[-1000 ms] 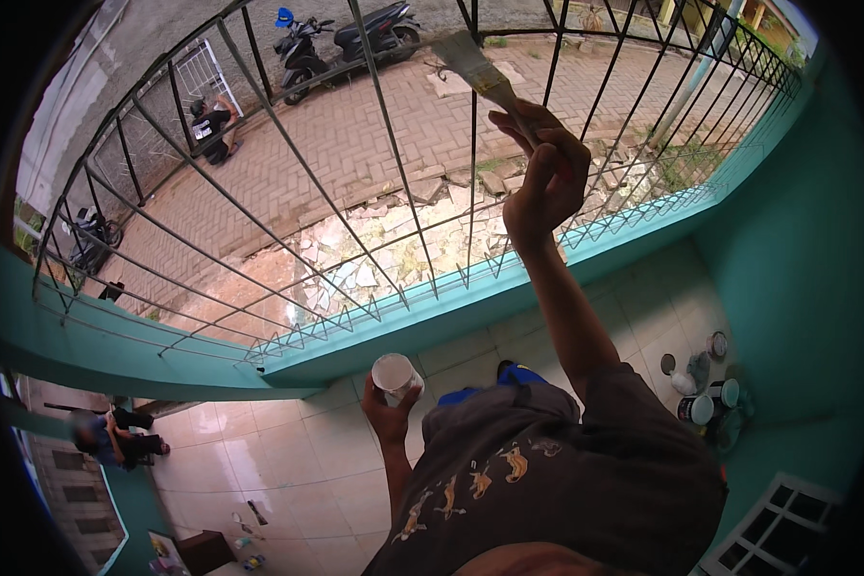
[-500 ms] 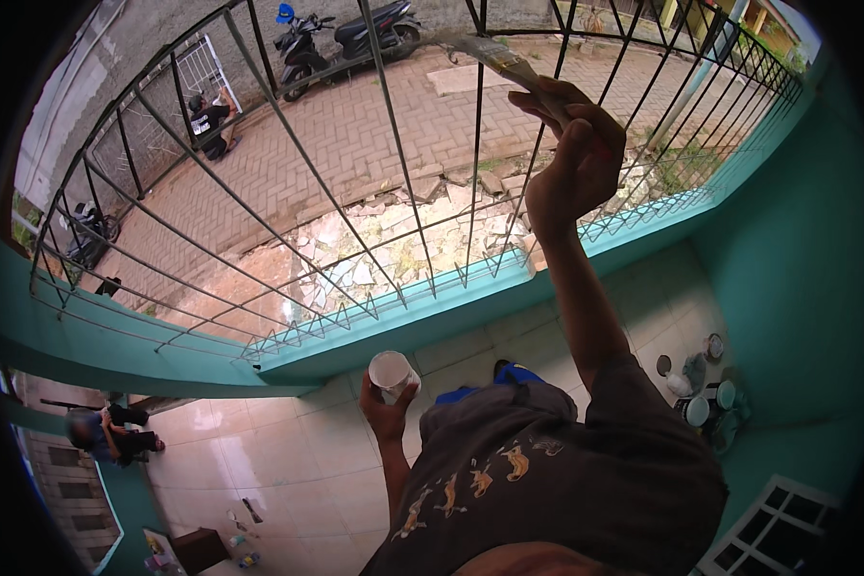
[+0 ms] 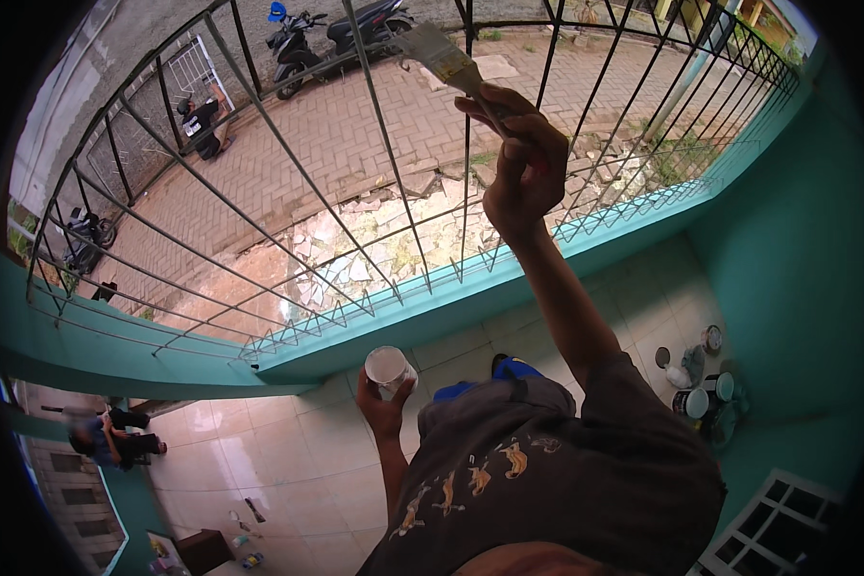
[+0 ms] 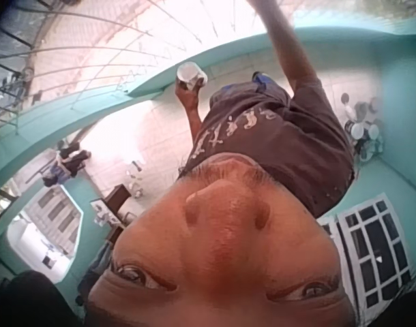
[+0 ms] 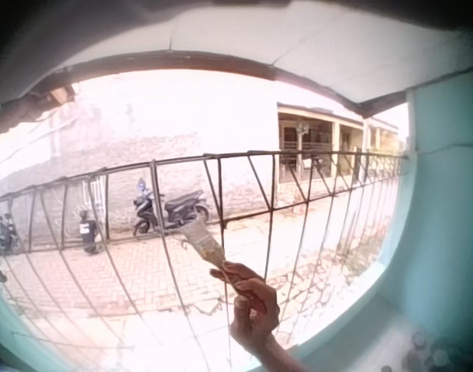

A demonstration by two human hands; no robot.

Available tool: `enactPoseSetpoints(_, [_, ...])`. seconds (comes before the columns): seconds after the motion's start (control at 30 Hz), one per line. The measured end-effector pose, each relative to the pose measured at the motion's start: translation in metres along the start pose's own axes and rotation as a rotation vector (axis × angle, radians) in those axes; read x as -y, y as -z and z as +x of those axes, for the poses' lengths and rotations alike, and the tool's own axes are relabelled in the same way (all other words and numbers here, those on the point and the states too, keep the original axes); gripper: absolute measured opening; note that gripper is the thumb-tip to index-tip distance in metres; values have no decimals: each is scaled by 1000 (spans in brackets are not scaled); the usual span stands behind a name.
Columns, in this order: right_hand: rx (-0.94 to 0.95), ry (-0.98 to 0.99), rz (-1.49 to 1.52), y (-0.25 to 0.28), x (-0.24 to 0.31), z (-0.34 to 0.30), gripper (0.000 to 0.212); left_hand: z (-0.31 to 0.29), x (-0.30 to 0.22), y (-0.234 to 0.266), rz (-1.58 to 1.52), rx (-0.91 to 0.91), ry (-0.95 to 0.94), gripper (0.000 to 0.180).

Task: The person paints a metal railing on a balcony using a paintbrush and a small container of white paint. They repeatedly dip the brush into the container and apply paint to the vertical bars of the railing.

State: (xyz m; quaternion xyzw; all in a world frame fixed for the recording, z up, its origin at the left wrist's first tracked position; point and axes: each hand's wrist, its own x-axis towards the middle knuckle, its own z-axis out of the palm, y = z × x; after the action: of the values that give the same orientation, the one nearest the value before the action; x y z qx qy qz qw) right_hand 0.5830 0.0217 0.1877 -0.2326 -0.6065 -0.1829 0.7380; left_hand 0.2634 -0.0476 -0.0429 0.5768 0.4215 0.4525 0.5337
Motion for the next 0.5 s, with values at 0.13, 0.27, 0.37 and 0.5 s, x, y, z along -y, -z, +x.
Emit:
enactPoseSetpoints(0.13, [-53,-48,-61,-2,5,-17,16,-1,-6,-3,-3,-8,17,68])
enactPoseSetpoints(0.27, [29,18,72,0,5,-8,20,-3,4,1,14,-23,12,68])
enactPoseSetpoints(0.37, [82,-1,60,-2,-4,1,20,-3,3,2,42,-25,5,69])
enactPoseSetpoints(0.5, [103,19,-41,18,-9,1,23,-4,2,5,49,-29,22,69])
